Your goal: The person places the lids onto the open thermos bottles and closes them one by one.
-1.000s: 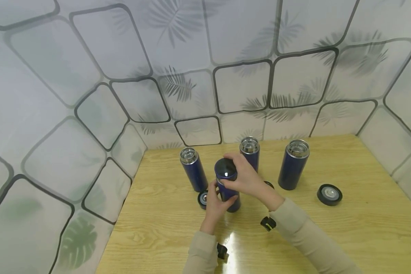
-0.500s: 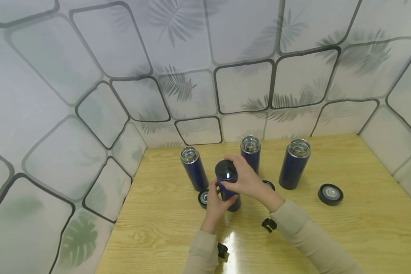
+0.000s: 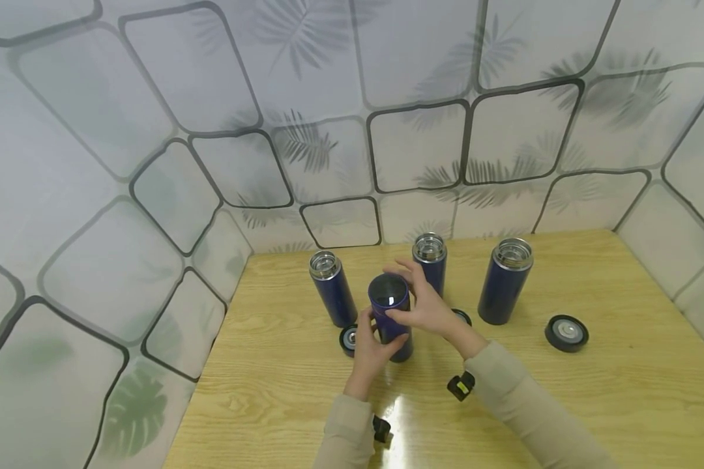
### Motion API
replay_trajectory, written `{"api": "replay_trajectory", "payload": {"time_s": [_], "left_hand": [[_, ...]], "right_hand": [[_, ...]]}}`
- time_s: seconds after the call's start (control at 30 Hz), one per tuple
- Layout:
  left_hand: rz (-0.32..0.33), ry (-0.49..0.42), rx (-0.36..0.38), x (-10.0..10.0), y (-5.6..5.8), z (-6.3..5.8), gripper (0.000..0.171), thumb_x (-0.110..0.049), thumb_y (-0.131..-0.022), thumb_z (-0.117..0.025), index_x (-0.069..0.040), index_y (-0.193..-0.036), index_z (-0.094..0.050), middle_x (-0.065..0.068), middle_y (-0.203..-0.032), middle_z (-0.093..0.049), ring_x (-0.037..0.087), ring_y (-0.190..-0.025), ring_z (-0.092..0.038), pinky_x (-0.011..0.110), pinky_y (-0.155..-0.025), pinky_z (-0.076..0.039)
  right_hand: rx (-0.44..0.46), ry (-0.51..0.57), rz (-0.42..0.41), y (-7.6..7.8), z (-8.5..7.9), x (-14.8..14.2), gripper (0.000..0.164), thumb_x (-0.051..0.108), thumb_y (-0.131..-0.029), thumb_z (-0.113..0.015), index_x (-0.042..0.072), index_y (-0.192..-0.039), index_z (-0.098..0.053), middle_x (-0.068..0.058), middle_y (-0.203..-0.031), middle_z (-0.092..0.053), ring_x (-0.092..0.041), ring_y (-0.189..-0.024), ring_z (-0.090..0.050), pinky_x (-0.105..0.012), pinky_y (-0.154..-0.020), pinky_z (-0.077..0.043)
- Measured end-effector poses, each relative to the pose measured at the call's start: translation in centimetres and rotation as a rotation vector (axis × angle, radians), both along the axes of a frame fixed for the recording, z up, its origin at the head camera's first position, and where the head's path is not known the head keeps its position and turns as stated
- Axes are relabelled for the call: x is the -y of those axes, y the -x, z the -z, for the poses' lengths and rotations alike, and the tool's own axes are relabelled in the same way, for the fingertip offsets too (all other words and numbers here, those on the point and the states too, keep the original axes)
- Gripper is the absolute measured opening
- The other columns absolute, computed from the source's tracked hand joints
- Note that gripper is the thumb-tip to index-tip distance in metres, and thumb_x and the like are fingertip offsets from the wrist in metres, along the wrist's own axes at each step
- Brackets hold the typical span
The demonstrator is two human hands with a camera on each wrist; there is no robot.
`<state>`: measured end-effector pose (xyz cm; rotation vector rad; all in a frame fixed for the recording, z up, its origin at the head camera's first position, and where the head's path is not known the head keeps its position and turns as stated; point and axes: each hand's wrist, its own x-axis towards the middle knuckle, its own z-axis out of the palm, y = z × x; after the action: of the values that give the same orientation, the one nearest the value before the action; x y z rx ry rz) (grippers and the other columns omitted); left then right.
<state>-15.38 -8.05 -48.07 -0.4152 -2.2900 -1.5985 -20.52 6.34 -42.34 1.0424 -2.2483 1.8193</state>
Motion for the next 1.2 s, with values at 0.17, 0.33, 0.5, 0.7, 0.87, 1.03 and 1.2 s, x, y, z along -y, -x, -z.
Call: {"api": "replay_trajectory", "payload": {"time_s": [0.17, 0.33, 0.5, 0.7, 0.87, 1.03, 1.2], "left_hand": [[-0.006, 0.006, 0.005, -0.1, 0.0, 0.0, 0.063, -0.005, -0.071, -0.073, 0.003, -0.122, -0.037, 0.016, -0.114, -0.043, 0.029, -0.105, -0.044, 0.044, -0.082, -0.043], [-0.028, 0.03, 0.029, -0.1, -0.1, 0.0, 0.063, -0.007, -0.072, -0.073, 0.001, -0.123, -0.037, 0.015, -0.116, -0.044, 0.029, -0.106, -0.044, 0.041, -0.083, -0.043], [-0.033, 0.031, 0.019, 0.0, 0.2, 0.6, 0.064, -0.01, -0.071, -0.074, 0.0, -0.123, -0.038, 0.014, -0.117, -0.044, 0.028, -0.106, -0.044, 0.04, -0.083, -0.043], [-0.036, 0.035, 0.009, 0.0, 0.4, 1.0, 0.064, -0.014, -0.072, -0.074, 0.0, -0.122, -0.038, 0.012, -0.117, -0.044, 0.026, -0.106, -0.044, 0.039, -0.083, -0.043], [-0.04, 0.034, 0.025, 0.1, 0.8, 1.7, 0.066, -0.01, -0.07, -0.075, 0.0, -0.123, -0.037, 0.014, -0.117, -0.044, 0.029, -0.106, -0.044, 0.042, -0.082, -0.043], [-0.041, 0.03, 0.037, 0.3, 1.7, 3.5, 0.069, -0.019, -0.07, -0.076, -0.007, -0.125, -0.036, 0.008, -0.119, -0.043, 0.024, -0.107, -0.044, 0.039, -0.083, -0.043], [-0.038, 0.021, 0.013, 0.4, 1.7, 3.8, 0.067, -0.023, -0.071, -0.075, -0.008, -0.124, -0.037, 0.007, -0.118, -0.044, 0.021, -0.106, -0.044, 0.038, -0.082, -0.044]], "right_hand": [[0.055, 0.044, -0.046, -0.8, -1.6, 0.1, 0.085, -0.012, -0.07, -0.066, -0.002, -0.133, -0.009, -0.029, -0.128, -0.035, -0.041, -0.112, -0.04, -0.057, -0.095, -0.024], [0.079, 0.05, -0.028, -1.5, -2.5, 0.2, 0.086, -0.014, -0.068, -0.066, -0.005, -0.132, -0.008, -0.032, -0.124, -0.037, -0.043, -0.111, -0.04, -0.055, -0.095, -0.026], [0.065, 0.043, 0.028, -0.9, -1.2, 0.4, 0.089, -0.007, -0.068, -0.071, 0.002, -0.134, -0.012, -0.023, -0.123, -0.04, -0.036, -0.111, -0.042, -0.052, -0.095, -0.027], [0.009, 0.04, 0.022, -1.1, -1.4, 0.4, 0.09, -0.009, -0.066, -0.071, -0.002, -0.132, -0.01, -0.028, -0.123, -0.036, -0.041, -0.112, -0.038, -0.057, -0.094, -0.024], [-0.057, 0.109, -0.073, -1.4, -2.3, 0.1, 0.087, -0.021, -0.065, -0.062, -0.009, -0.129, -0.005, -0.036, -0.125, -0.028, -0.047, -0.117, -0.028, -0.06, -0.095, -0.019], [-0.065, 0.111, -0.094, -1.2, -2.6, 0.1, 0.086, -0.022, -0.065, -0.061, -0.009, -0.129, -0.005, -0.036, -0.123, -0.033, -0.047, -0.111, -0.036, -0.059, -0.093, -0.024], [-0.039, 0.079, -0.056, -1.3, -2.7, 0.1, 0.088, -0.019, -0.065, -0.065, -0.008, -0.131, -0.006, -0.034, -0.121, -0.037, -0.045, -0.108, -0.04, -0.057, -0.091, -0.028]]}}
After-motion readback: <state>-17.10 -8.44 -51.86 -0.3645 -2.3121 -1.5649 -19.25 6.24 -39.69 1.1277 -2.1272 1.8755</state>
